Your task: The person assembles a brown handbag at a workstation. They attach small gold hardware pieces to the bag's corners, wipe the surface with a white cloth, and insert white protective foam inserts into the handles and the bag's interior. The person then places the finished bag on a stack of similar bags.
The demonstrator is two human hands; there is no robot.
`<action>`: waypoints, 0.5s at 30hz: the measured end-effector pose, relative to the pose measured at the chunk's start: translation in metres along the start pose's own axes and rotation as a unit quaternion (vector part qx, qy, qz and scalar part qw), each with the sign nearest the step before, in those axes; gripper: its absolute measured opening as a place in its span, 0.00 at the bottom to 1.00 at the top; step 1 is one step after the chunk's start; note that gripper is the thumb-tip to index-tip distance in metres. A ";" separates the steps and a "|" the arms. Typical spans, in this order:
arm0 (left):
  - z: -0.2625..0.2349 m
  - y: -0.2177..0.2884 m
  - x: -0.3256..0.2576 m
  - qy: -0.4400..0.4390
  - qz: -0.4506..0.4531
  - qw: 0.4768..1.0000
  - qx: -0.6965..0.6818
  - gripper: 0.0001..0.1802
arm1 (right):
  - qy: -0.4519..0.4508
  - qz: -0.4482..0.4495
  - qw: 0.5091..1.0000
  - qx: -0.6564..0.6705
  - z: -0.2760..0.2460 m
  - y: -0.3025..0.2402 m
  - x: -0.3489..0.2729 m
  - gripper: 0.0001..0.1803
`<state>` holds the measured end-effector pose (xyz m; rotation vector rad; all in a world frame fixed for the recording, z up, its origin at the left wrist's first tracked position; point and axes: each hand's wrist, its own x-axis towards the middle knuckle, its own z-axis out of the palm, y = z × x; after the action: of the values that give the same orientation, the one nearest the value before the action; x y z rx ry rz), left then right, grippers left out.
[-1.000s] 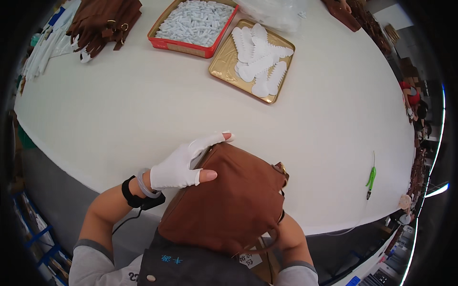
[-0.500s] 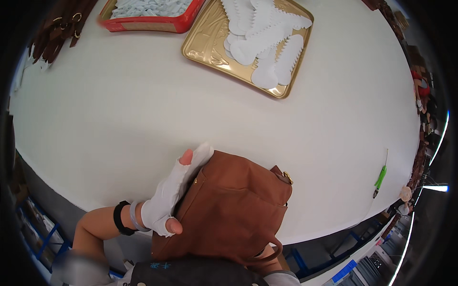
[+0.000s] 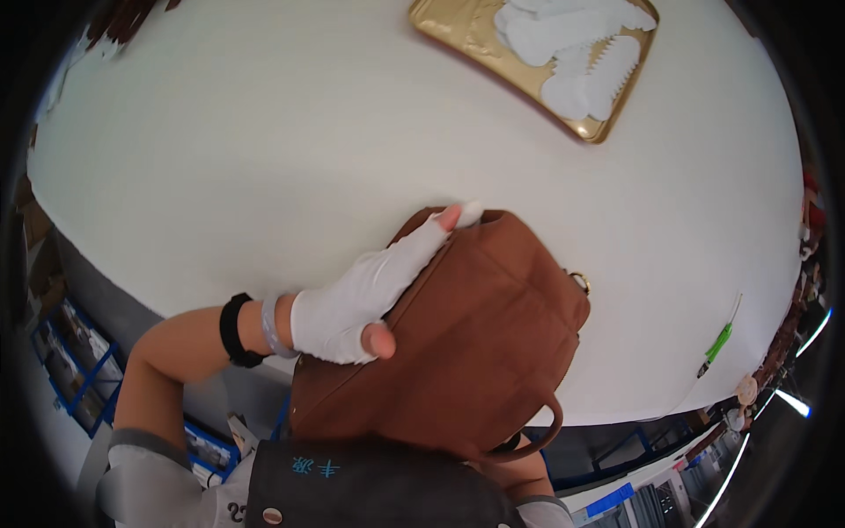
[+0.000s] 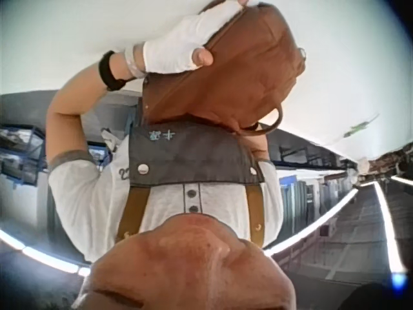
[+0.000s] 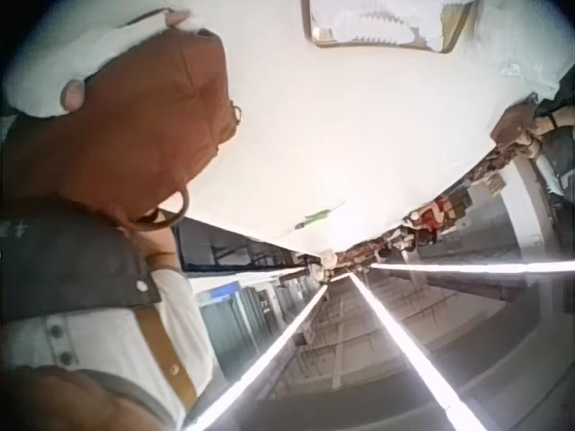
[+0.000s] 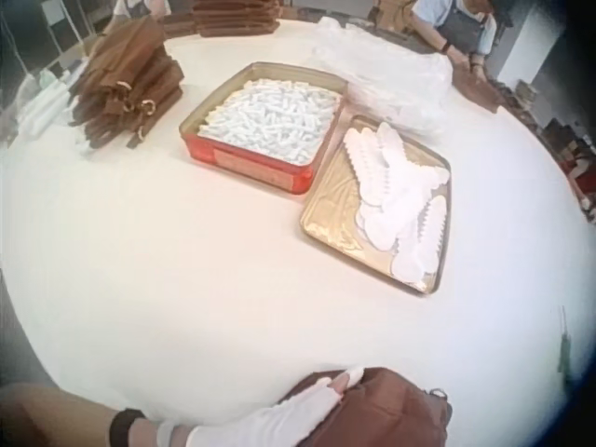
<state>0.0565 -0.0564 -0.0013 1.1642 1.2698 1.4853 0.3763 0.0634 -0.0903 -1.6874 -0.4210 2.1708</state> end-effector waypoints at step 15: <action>0.009 0.008 -0.002 0.038 -0.010 0.998 0.058 0.59 | -0.031 -0.022 0.997 -0.064 0.011 -0.038 0.007 0.19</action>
<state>0.0654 -0.0579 0.0069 1.1754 1.4322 1.4705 0.3680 0.1004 -0.0773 -1.6639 -0.6196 2.2106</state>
